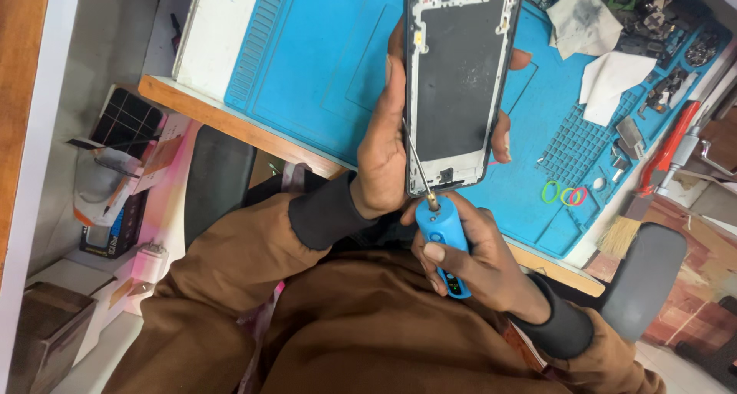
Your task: The person uses a blue electric screwdriver to remove screws from the frame of a disassembled smartphone. They hold the phone in their left hand and operate the tool with their right hand, working on the edges of the device.
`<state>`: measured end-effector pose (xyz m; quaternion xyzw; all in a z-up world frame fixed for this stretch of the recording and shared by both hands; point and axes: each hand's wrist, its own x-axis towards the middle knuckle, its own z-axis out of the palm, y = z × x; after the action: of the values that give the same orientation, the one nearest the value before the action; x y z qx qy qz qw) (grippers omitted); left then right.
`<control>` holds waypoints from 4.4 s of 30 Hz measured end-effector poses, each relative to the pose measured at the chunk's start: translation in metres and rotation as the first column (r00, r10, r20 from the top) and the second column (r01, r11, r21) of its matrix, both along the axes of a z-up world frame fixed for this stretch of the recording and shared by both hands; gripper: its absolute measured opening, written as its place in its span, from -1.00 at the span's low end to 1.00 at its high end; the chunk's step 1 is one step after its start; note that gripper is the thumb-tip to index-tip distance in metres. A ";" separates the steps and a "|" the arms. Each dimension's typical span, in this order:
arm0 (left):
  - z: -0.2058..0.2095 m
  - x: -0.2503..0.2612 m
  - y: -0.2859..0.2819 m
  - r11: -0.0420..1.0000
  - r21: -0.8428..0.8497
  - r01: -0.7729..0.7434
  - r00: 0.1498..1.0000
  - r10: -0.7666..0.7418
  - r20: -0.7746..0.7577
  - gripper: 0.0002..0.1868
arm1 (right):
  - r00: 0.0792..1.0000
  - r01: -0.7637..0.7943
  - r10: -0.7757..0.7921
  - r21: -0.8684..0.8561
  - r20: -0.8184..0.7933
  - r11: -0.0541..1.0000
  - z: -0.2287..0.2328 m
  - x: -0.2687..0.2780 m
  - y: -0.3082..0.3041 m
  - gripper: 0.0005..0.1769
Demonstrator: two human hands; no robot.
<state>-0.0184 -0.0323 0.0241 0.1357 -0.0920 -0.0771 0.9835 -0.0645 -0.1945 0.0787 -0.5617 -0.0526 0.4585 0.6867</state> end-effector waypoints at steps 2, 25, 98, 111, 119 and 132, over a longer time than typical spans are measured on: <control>0.000 0.003 0.004 1.000 0.013 0.010 1.000 -0.010 -0.017 -0.28 | 0.994 -0.062 0.068 -0.065 0.084 0.996 0.004 0.003 -0.003 -0.65; 0.001 0.005 0.008 0.999 0.037 -0.017 0.999 0.018 -0.046 -0.34 | 0.990 -0.071 0.096 -0.220 0.106 0.973 0.011 0.010 0.000 -0.70; 0.126 0.022 -0.080 -0.122 0.747 -0.654 0.756 -0.057 0.653 -0.85 | 0.807 0.585 -0.543 0.192 -0.230 0.788 -0.008 0.044 -0.093 -0.46; 0.101 0.012 -0.142 -0.188 0.705 -0.684 0.702 -0.434 0.565 -0.74 | 0.862 0.497 -0.438 0.259 -0.254 0.828 -0.030 0.050 -0.105 -0.46; 0.093 0.014 -0.148 -0.195 0.713 -0.673 0.703 -0.469 0.535 -0.67 | 0.880 0.457 -0.379 0.291 -0.287 0.840 -0.037 0.055 -0.109 -0.46; 0.081 0.012 -0.145 -0.168 0.743 -0.648 0.707 -0.494 0.505 -0.56 | 0.905 0.415 -0.390 0.154 -0.167 0.897 -0.054 0.059 -0.114 -0.44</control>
<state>-0.0062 -0.1776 0.1053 0.8549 -0.3488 0.0127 0.3837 -0.0051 -0.3087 0.0250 -0.4621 0.0678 0.3355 0.8181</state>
